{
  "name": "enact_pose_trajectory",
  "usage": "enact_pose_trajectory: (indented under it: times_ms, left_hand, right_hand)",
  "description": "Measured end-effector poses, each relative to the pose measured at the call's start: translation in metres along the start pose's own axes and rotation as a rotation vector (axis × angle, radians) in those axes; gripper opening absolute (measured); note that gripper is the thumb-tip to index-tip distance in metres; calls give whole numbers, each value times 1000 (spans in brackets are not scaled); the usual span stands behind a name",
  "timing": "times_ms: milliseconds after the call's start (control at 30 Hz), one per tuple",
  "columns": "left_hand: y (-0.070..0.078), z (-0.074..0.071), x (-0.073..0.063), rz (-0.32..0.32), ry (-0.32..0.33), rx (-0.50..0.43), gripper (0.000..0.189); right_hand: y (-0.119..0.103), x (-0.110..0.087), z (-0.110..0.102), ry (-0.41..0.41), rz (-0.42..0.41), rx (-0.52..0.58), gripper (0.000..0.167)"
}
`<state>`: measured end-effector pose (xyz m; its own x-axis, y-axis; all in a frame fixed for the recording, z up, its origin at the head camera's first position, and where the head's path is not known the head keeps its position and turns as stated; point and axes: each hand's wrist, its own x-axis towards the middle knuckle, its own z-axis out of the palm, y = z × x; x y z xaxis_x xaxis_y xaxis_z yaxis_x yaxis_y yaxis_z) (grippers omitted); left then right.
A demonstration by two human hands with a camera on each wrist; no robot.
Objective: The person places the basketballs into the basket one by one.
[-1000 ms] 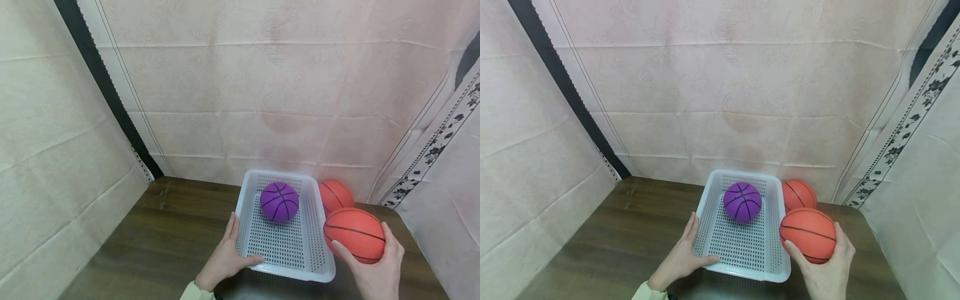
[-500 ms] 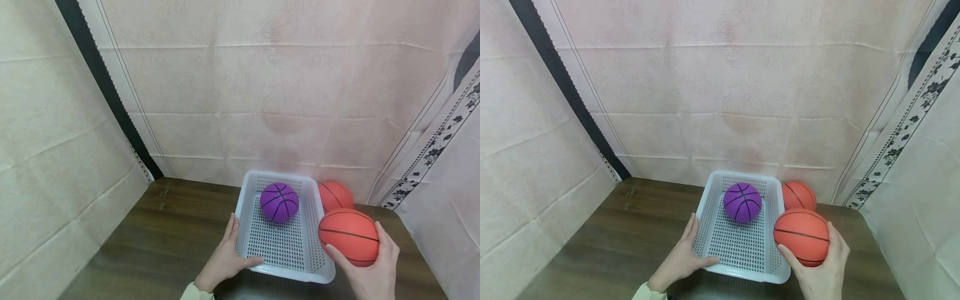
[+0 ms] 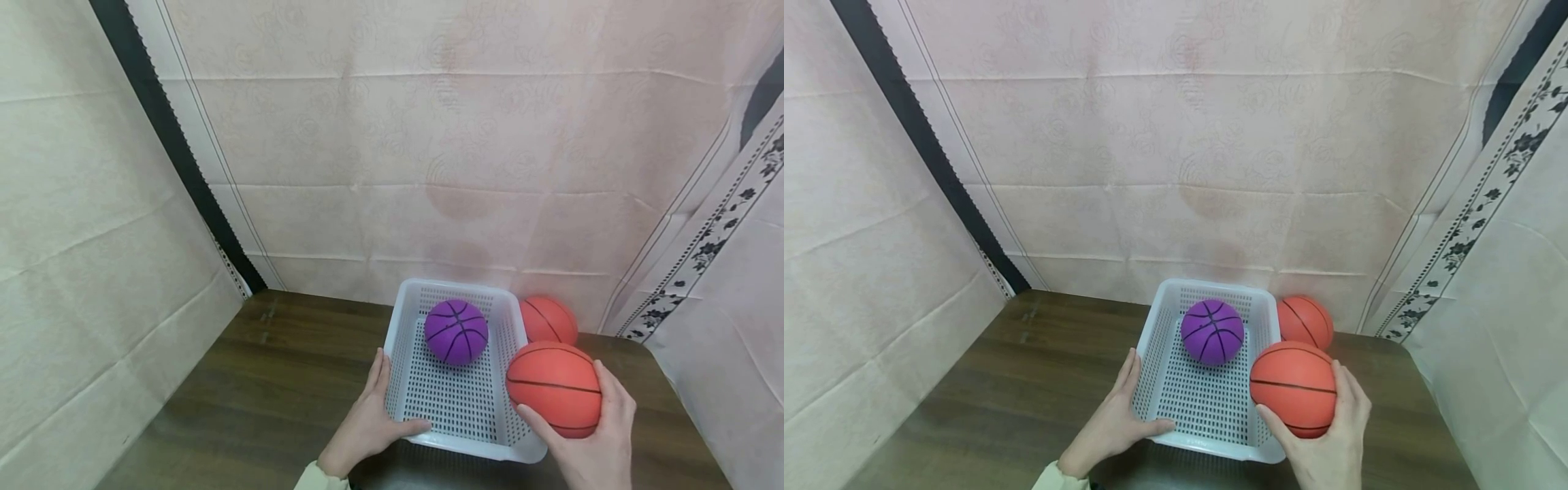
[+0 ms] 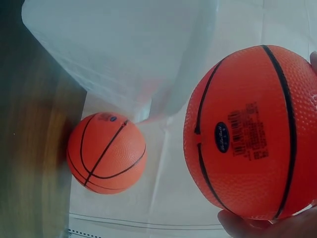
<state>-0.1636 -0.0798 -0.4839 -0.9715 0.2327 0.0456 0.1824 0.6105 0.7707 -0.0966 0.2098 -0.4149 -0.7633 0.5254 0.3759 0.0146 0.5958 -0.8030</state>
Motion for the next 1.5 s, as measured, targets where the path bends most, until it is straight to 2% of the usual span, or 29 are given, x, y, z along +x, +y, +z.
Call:
enact_pose_trajectory:
  times_ms: [267,500,833,1500]
  left_hand:
    - [1,0,0,-1,0,1,131]
    - [1,0,1,5,-5,-6,130]
    - [1,-1,2,16,-10,-3,130]
    - [0,0,1,-9,4,-2,132]
  right_hand:
    - [0,-2,7,-25,-75,4,122]
    - [-2,-3,12,-67,-91,-18,122]
    - [-2,-8,20,-99,-145,26,120]
    - [-1,-11,28,-155,-131,-12,118]
